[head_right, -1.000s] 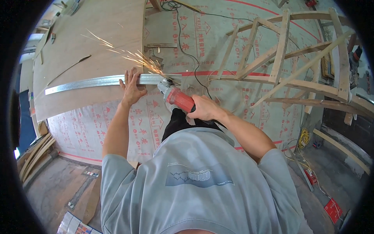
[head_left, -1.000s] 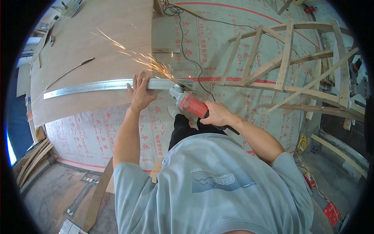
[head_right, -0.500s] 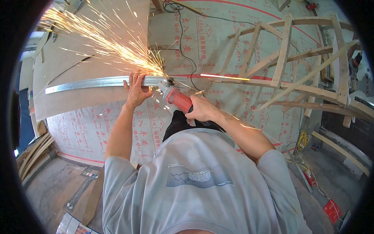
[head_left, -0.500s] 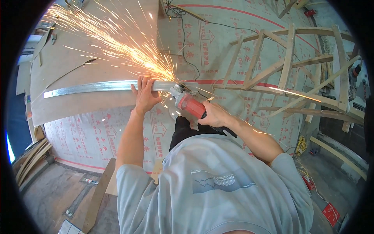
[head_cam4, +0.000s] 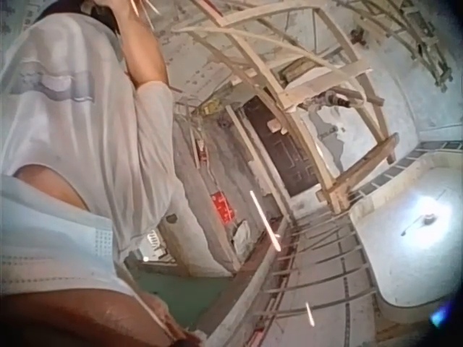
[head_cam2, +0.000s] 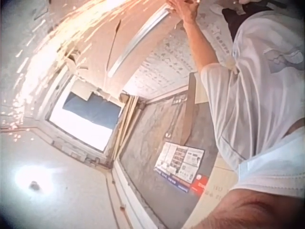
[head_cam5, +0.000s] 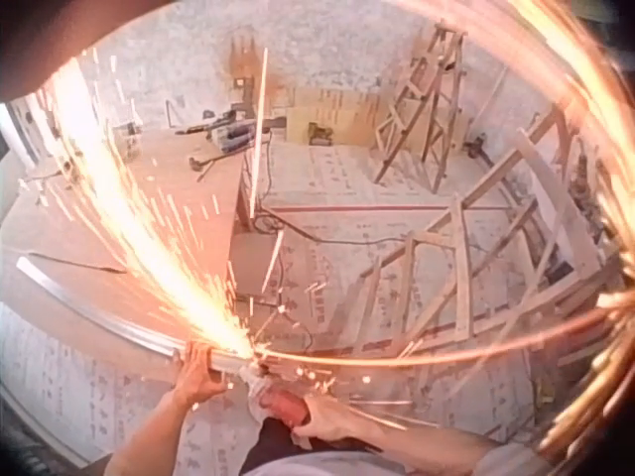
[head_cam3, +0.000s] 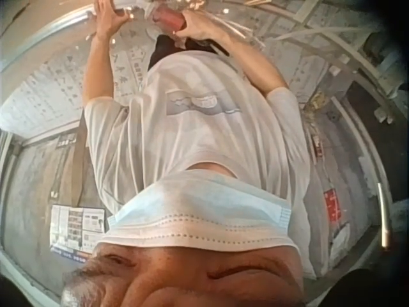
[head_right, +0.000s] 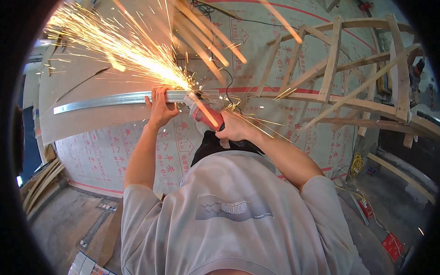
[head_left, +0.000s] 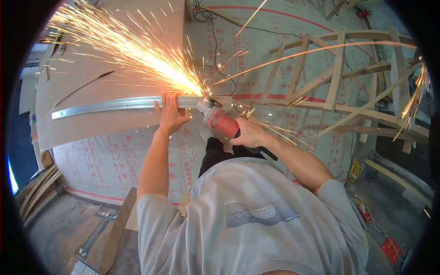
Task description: Cutting metal studs with an angle grinder and marking them for installation.
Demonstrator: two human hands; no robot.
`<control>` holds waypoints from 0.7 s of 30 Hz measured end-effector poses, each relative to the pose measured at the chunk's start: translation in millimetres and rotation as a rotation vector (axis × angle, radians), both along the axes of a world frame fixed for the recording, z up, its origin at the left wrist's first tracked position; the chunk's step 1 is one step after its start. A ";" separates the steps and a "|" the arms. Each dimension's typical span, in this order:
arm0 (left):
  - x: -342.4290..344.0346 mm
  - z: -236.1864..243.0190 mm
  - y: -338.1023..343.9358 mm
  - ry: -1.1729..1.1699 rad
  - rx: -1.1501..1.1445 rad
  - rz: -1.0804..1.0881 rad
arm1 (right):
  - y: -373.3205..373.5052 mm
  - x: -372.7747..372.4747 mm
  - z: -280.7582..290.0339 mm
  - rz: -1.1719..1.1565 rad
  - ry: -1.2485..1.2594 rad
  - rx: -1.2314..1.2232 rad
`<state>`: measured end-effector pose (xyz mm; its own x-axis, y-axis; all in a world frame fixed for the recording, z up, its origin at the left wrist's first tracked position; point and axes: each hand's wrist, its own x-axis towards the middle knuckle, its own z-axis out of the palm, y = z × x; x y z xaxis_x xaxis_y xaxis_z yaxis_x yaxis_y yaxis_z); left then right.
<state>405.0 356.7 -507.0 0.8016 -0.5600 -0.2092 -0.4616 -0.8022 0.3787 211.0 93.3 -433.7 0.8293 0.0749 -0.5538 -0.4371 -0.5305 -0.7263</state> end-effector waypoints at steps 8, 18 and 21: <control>-2.7 4.5 -3.1 -0.016 0.041 0.004 | 1.8 16.6 -11.6 0.034 -0.032 -0.050; 15.7 10.7 13.0 0.010 0.052 -0.098 | -38.3 -7.2 10.3 -0.184 -0.113 0.167; 30.1 26.3 13.3 -0.020 0.046 -0.191 | -42.2 -20.2 28.2 -0.352 -0.056 0.366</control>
